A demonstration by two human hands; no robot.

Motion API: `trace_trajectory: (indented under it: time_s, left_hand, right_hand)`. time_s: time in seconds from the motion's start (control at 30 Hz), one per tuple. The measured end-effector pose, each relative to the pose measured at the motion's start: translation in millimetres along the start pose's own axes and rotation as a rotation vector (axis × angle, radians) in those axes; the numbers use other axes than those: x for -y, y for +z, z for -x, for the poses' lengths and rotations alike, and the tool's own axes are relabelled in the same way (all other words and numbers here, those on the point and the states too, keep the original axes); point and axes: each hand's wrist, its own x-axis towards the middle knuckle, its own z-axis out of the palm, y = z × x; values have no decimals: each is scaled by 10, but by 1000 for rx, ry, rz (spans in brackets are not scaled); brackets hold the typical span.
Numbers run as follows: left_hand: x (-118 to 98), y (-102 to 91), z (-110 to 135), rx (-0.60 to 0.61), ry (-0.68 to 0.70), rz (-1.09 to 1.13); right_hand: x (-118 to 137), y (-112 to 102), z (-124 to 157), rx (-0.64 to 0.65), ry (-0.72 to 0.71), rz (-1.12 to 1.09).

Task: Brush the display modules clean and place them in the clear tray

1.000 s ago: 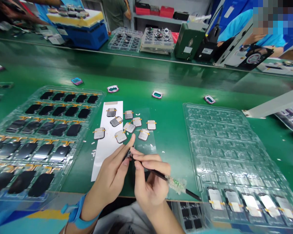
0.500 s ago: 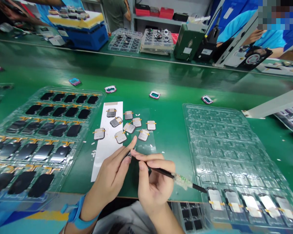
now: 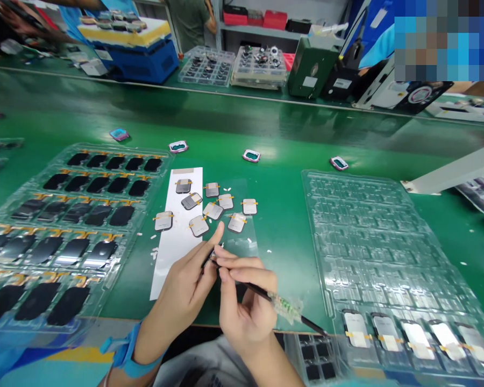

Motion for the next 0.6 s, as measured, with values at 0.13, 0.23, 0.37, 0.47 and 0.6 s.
trace_trajectory:
  time_s: [0.13,0.23,0.37,0.47,0.6]
  left_hand:
    - [2,-1,-9,3,-2,4]
    - [6,0,-11,-2,0,14]
    - [9,1,29,-12,-6,87]
    - [8,-10,93,-39,-58,211]
    - [-29,-34,144,-5,-74,324]
  right_hand:
    - [-4,10,-8,4,-9,12]
    - [-11,28,-13,0,-1,-8]
    - [10,-27,-41,-63,15,-55]
    - [44,-152,-74,-15,49,77]
    - [83,-245,-114,243,121,317]
